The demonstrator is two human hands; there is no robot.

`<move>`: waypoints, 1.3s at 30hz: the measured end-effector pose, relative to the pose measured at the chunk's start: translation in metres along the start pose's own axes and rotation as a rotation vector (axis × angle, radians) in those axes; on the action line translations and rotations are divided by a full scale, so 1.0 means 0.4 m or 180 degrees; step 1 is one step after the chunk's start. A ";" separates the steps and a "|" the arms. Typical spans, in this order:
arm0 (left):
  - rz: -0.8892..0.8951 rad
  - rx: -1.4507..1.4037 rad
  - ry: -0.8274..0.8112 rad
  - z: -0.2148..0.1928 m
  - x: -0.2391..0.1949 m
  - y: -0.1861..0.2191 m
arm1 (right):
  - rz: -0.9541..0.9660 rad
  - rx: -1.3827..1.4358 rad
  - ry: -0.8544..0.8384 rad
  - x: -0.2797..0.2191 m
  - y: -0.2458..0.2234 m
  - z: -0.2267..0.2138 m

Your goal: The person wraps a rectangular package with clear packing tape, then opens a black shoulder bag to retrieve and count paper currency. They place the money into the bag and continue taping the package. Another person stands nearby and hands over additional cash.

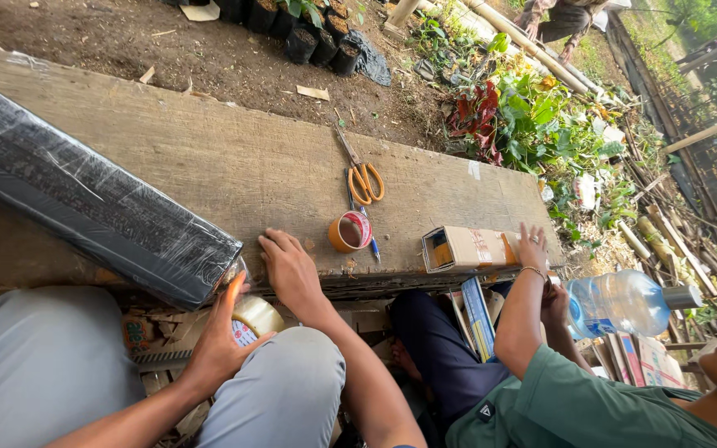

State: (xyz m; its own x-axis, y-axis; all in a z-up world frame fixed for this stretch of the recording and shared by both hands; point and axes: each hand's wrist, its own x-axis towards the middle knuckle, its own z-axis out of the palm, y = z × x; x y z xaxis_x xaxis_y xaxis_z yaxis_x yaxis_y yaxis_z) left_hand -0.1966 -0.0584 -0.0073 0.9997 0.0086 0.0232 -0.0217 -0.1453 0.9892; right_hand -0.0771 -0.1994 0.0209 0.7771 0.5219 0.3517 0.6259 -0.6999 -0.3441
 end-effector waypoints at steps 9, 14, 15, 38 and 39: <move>0.0041 0.0141 -0.0091 -0.002 -0.008 0.008 | 0.0720 0.0768 -0.0211 0.019 -0.015 -0.044; 0.0074 0.0169 -0.0050 -0.001 -0.003 0.002 | 0.1057 0.0425 -0.0366 0.012 -0.014 -0.050; 0.0088 0.0174 -0.0072 -0.001 -0.007 -0.001 | 0.1138 0.0519 -0.0387 0.003 -0.010 -0.042; -0.0062 -0.0278 -0.0124 -0.011 -0.034 -0.001 | 0.1350 0.2238 -0.0931 -0.001 0.071 -0.034; -0.0091 -0.0270 -0.0112 -0.011 -0.029 0.004 | 0.1260 0.2219 -0.1029 0.001 0.064 -0.053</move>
State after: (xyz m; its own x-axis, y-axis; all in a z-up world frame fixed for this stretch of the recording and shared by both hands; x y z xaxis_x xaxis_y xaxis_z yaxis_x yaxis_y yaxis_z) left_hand -0.2084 -0.0545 -0.0054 0.9997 -0.0234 -0.0089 0.0074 -0.0612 0.9981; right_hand -0.0623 -0.2274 0.0306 0.8612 0.4899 -0.1354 0.1208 -0.4560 -0.8817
